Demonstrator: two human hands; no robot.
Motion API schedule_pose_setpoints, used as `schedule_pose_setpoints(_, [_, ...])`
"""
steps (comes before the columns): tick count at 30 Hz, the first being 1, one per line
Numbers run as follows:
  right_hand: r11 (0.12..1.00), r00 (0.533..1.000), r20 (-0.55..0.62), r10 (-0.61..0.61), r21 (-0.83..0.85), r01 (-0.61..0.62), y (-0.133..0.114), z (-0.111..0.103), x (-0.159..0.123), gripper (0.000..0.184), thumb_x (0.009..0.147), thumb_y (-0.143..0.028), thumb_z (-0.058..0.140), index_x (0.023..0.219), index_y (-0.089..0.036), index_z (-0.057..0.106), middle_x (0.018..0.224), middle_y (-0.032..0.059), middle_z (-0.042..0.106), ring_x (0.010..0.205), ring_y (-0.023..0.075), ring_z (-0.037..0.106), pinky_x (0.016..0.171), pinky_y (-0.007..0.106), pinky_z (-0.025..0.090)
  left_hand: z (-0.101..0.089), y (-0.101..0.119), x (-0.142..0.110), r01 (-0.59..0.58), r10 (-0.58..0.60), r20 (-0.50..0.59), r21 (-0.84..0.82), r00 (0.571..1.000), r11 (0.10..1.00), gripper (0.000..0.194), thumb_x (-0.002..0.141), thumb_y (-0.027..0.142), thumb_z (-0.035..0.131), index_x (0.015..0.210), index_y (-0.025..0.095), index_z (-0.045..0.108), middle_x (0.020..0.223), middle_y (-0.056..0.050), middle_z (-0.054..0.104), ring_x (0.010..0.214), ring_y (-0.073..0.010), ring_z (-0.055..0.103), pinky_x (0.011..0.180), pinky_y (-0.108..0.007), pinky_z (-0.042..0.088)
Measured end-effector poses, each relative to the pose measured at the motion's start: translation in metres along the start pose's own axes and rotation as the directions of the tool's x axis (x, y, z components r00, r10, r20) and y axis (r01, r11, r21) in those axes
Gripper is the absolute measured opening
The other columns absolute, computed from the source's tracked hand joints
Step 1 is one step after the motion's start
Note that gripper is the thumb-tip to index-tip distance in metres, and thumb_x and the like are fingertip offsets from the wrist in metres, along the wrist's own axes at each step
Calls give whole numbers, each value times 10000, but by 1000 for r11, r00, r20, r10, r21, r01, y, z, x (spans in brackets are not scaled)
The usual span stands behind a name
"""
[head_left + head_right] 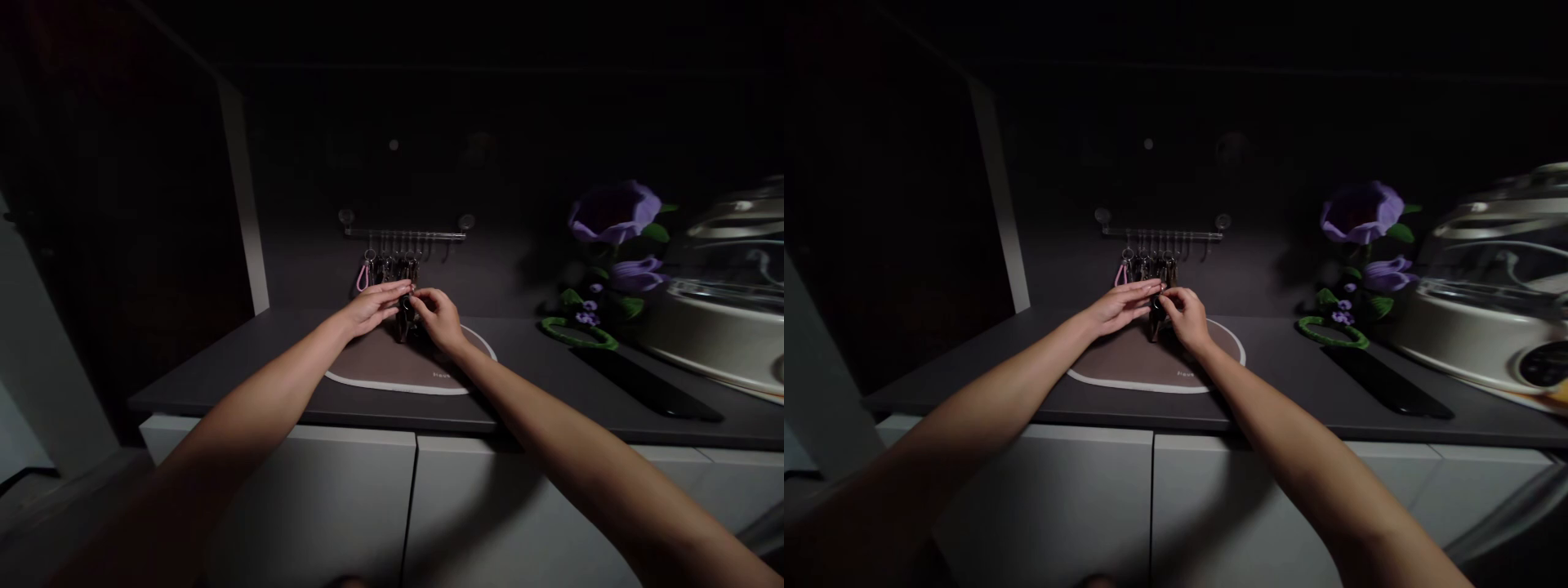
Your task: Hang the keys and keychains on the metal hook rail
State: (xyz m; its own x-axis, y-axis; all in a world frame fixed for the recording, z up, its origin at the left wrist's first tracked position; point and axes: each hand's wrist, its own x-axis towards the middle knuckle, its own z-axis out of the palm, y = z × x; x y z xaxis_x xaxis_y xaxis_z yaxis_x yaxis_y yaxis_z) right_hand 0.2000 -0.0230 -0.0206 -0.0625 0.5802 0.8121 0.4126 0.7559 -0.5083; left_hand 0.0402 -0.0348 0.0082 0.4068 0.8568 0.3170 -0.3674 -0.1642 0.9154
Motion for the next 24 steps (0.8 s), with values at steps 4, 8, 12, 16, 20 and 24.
schedule_pose_setpoints(4, [1000,999,-37,0,-18,0,2,-2,1,245,767,-399,540,824,-182,638,849,56,631,776,163,558,741,296,431,-2,-2,1,4,-5,26,20,1000,1000,312,716,232,659,1025,201,645,1278,-87,520,1251,-196,391,1064,-395,223])
schedule_pose_setpoints(8, [998,997,-55,56,44,-53,4,-2,2,270,767,-412,525,840,-176,633,845,55,646,772,166,566,731,289,429,-6,-5,5,-17,16,37,20,999,1000,332,720,240,649,1049,199,632,1292,-98,505,1235,-202,415,1068,-407,225])
schedule_pose_setpoints(12, [986,990,-73,120,123,-110,4,-1,8,295,756,-434,517,832,-167,616,813,45,645,740,158,561,704,276,423,-8,-6,7,-65,65,0,-11,998,998,340,709,234,647,1043,175,630,1212,-118,569,1213,-199,442,1063,-406,239])
schedule_pose_setpoints(16, [980,983,-86,164,124,-153,7,-2,19,277,737,-427,518,799,-168,591,786,38,625,719,151,540,699,277,412,-9,-8,8,-87,89,-110,19,990,996,306,711,234,639,1005,151,634,1117,-125,628,1144,-183,507,1026,-369,298])
schedule_pose_setpoints(20, [971,970,-121,212,141,-194,14,-4,37,245,724,-402,510,789,-170,557,766,24,590,691,139,508,680,273,400,-13,-14,12,-40,74,-207,167,976,985,308,704,245,640,996,146,633,1064,-113,653,1034,-169,576,959,-333,367])
schedule_pose_setpoints(24, [954,948,-180,263,195,-227,24,-5,62,213,696,-367,520,774,-169,538,741,7,561,688,127,487,678,262,391,-13,-22,15,-36,141,-245,389,959,921,288,686,235,649,958,139,652,965,-97,681,904,-164,613,870,-310,423])
